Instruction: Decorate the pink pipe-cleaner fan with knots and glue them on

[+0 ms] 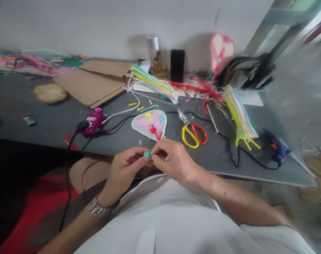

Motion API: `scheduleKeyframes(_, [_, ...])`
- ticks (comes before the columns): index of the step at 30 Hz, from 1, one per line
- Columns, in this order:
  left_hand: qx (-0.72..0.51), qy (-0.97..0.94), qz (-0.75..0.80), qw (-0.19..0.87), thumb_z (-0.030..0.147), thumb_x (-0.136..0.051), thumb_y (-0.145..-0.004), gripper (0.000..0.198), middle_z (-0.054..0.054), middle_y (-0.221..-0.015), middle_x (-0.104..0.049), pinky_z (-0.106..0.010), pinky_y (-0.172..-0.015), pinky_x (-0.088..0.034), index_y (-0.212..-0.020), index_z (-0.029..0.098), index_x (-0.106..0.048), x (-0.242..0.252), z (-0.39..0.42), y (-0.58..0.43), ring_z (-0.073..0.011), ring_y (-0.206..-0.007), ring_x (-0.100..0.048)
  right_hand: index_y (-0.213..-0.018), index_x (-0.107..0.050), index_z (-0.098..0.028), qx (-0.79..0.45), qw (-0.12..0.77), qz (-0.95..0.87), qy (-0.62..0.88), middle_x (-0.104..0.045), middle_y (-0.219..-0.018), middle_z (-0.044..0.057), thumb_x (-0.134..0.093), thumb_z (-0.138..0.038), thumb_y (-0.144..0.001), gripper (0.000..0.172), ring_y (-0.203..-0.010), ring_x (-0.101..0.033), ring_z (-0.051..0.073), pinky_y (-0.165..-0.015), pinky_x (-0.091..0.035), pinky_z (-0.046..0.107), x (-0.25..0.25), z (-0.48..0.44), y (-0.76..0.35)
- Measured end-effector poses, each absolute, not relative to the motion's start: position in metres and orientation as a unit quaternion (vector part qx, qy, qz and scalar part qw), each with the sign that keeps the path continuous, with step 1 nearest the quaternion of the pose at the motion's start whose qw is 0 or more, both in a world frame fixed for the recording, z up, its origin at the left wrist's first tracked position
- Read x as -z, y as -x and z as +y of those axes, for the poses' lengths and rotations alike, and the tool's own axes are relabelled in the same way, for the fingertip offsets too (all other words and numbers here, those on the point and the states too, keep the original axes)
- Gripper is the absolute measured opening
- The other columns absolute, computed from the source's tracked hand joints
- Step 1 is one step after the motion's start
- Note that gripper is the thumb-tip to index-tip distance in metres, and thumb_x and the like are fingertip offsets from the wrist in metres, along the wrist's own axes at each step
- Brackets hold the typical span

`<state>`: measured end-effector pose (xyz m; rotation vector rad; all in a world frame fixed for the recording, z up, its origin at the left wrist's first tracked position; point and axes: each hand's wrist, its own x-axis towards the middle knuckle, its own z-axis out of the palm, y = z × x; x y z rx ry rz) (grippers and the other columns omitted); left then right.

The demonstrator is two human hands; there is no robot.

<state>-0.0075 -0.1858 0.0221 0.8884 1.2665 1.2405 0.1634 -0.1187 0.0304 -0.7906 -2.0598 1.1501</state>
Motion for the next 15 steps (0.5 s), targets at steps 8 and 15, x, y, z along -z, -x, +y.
scheduleKeyframes(8, [-0.502,-0.305,0.491,0.644,0.033,-0.086,-0.076,0.027,-0.004,-0.075,-0.075,-0.02,-0.065,-0.056,-0.088,0.011,-0.076,-0.016,-0.183,0.012,-0.0116,-0.067,-0.067,-0.081,-0.065,-0.018,-0.358,0.324,-0.833,0.27,-0.064,-0.076,0.001,-0.059,-0.01,-0.088,0.012,-0.07,-0.057,0.012,-0.064,-0.043,0.025,-0.028,-0.116,-0.165])
scheduleKeyframes(15, [-0.507,-0.286,0.486,0.652,0.033,-0.087,-0.074,0.027,-0.002,-0.073,-0.073,-0.02,-0.066,-0.055,-0.088,0.013,-0.076,-0.01,-0.182,0.011,-0.0104,-0.065,-0.065,-0.092,-0.067,-0.017,-0.27,0.353,-0.86,0.25,-0.069,-0.083,0.004,-0.057,-0.006,-0.087,0.015,-0.076,-0.062,0.015,-0.068,-0.048,0.026,-0.022,-0.116,-0.163])
